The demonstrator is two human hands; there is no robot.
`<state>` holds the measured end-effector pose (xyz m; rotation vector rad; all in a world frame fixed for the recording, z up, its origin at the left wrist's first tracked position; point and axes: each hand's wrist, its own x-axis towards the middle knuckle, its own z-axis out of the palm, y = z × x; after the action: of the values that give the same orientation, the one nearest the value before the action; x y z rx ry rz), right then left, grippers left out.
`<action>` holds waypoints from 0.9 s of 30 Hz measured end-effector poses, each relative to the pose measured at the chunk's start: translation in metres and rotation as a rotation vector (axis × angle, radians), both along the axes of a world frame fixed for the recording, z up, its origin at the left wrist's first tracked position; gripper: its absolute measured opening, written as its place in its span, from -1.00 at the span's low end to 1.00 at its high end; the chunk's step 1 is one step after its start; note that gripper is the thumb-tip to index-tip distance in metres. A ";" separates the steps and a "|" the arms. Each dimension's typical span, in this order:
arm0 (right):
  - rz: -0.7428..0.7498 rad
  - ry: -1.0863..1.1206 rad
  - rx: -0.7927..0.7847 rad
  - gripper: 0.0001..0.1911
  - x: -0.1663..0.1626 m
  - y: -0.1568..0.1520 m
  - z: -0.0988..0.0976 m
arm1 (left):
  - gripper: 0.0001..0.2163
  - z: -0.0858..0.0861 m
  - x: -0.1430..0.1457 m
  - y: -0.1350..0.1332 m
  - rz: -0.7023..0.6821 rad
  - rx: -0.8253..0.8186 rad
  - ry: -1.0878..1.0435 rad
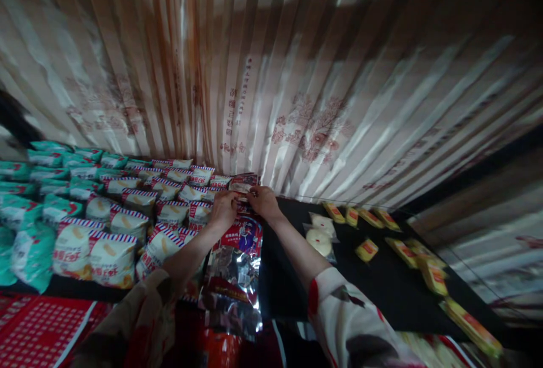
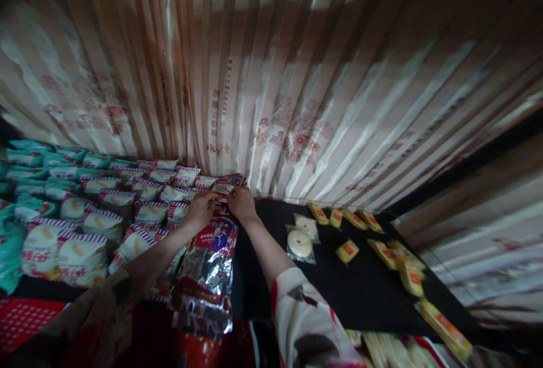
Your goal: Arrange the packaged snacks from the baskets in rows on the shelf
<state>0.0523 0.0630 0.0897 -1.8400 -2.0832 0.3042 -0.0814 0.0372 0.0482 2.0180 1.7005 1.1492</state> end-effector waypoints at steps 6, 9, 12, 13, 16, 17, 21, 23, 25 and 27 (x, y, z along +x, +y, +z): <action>-0.090 0.110 0.081 -0.76 0.002 -0.007 -0.008 | -0.73 0.003 0.004 0.008 -0.018 -0.014 0.073; -0.131 0.225 0.172 -0.76 0.007 -0.019 -0.007 | -0.72 0.003 0.003 0.007 -0.014 -0.001 0.086; -0.133 0.395 0.313 -0.75 0.017 -0.039 -0.001 | -0.71 0.005 0.001 0.004 0.010 0.018 0.052; -0.123 0.456 0.353 -0.75 0.021 -0.048 0.001 | -0.70 0.006 0.000 0.001 0.022 0.027 0.033; -0.116 0.640 0.413 -0.74 0.037 -0.086 0.002 | -0.70 0.014 -0.004 -0.012 0.053 0.063 -0.042; -0.135 0.703 0.419 -0.73 0.041 -0.103 -0.001 | -0.70 0.017 -0.005 -0.019 0.051 0.071 -0.077; -0.261 0.982 0.394 -0.69 0.049 -0.188 -0.025 | -0.74 0.019 -0.017 -0.078 0.114 0.090 -0.303; -0.306 1.078 0.301 -0.70 0.048 -0.235 -0.043 | -0.76 0.013 -0.026 -0.124 0.201 0.121 -0.427; -0.319 1.092 0.135 -0.73 0.046 -0.278 -0.064 | -0.77 0.004 -0.036 -0.176 0.306 0.131 -0.511; -0.291 1.044 -0.080 -0.74 0.043 -0.310 -0.087 | -0.81 -0.010 -0.045 -0.225 0.375 0.058 -0.520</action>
<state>0.0956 -0.2472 0.0027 -1.4741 -1.0854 1.0099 -0.1264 -0.1880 0.0383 1.2817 1.8043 1.6770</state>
